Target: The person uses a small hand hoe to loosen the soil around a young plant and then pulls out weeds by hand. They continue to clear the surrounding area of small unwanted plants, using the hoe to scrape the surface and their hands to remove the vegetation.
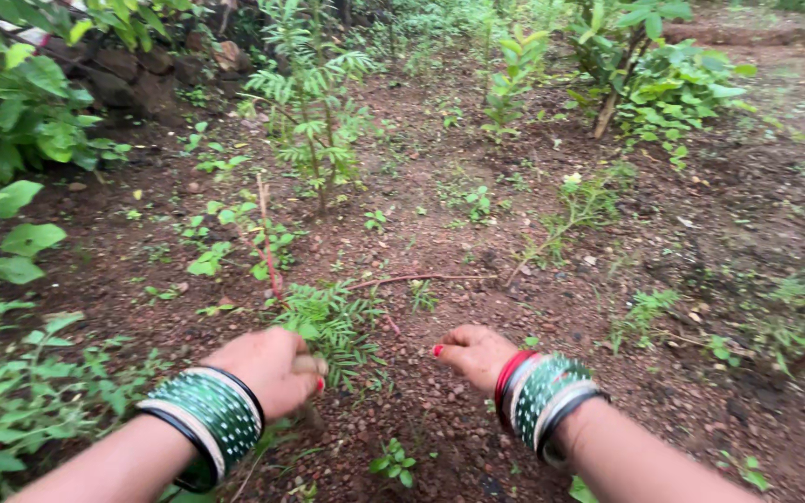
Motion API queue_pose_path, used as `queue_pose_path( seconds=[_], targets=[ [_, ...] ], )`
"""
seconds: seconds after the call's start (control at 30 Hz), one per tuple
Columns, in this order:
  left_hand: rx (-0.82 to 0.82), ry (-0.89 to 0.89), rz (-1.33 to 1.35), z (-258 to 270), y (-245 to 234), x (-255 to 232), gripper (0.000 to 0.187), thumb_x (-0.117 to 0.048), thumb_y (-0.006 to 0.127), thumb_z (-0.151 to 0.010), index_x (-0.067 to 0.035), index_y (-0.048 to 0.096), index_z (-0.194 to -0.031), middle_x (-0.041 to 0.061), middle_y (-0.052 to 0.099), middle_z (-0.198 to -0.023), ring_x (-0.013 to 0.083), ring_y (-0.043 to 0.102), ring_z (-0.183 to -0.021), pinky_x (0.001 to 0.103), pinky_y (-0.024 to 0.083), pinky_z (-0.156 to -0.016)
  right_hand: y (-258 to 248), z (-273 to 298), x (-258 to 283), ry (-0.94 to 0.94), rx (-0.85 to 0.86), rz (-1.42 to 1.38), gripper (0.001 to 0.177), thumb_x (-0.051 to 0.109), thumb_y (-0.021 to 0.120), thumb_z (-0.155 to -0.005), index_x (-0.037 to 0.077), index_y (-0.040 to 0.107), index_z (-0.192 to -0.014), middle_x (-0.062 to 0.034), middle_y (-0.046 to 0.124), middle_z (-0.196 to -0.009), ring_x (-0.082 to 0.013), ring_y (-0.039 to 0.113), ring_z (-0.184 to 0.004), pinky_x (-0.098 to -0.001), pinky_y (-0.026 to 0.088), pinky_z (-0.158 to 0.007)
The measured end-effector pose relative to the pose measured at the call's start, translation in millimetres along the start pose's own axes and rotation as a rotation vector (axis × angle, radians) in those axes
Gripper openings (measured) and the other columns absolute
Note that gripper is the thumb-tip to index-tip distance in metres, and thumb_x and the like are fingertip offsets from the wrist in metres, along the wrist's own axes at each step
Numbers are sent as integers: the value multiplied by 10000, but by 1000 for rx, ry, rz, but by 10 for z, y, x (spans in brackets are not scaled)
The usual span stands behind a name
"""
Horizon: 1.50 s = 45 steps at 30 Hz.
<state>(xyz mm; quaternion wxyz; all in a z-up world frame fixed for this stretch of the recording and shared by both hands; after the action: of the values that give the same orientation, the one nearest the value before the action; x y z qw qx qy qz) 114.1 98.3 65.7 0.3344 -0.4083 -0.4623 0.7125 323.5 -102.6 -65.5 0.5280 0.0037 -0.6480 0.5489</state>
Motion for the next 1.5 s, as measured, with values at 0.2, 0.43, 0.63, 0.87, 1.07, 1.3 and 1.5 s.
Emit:
queue_pose_path(
  seconds=[0.2,0.43,0.63,0.87,1.07,1.3,1.5],
  targets=[
    [-111,13,37,68,-254,-462,419,-463,683,-842,-155,724,-1123,161,770,-1008,329,735,-1016,441,576,-936,-1040,294,125,-22,-96,346,399,378,649,-893,142,722,-1207,-90,745,-1166,-246,698,-1099,-383,541,-981],
    [-149,42,70,-18,-132,-912,463,-511,690,-822,-187,738,-1150,135,768,-1021,326,742,-989,448,571,-935,-2059,617,-714,99,-204,412,435,406,596,-921,150,697,-1257,-115,726,-1257,-267,676,-1187,-392,507,-1052],
    [-89,103,-30,-473,32,-1419,433,-543,609,-893,-163,752,-1043,155,762,-993,349,738,-973,478,572,-922,-1867,563,-1449,204,-133,366,451,421,565,-928,156,688,-1271,-116,717,-1278,-274,674,-1203,-389,505,-1069],
    [-172,268,-208,-1368,397,-2043,348,-457,588,-932,-150,699,-1054,177,752,-1000,377,719,-967,536,558,-886,-1277,108,-1671,130,-150,288,460,447,547,-944,146,656,-1275,-140,677,-1304,-304,616,-1254,-407,457,-1089],
    [-64,291,-461,-1993,669,-2307,348,-408,643,-906,-114,743,-1065,194,747,-1074,360,725,-1028,501,570,-932,-933,-231,-1921,196,-133,237,503,449,516,-952,144,588,-1345,-164,642,-1355,-330,598,-1275,-420,442,-1109],
    [-64,179,-469,-2342,459,-2311,344,-436,649,-904,-131,777,-999,184,756,-1047,362,740,-990,506,564,-947,-710,-819,-2188,303,-125,216,700,533,463,-959,115,413,-1518,-203,513,-1486,-348,504,-1372,-421,381,-1164],
    [-60,152,-444,-2385,501,-2177,330,-468,645,-885,-192,764,-1022,147,767,-1001,349,742,-951,508,574,-915,-242,-1130,-2584,381,3,121,925,697,381,-965,-6,312,-1562,-293,307,-1613,-390,327,-1515,-431,265,-1255]
  ],
)
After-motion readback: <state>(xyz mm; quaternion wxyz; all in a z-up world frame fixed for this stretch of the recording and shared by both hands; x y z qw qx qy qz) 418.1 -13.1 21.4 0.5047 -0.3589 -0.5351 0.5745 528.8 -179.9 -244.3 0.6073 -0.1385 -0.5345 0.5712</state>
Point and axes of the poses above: each hand's wrist, its own z-axis away from the middle knuckle, its own y-axis out of the palm, x = y × z, the point moved 7 cm from there along -z, towards the middle knuckle
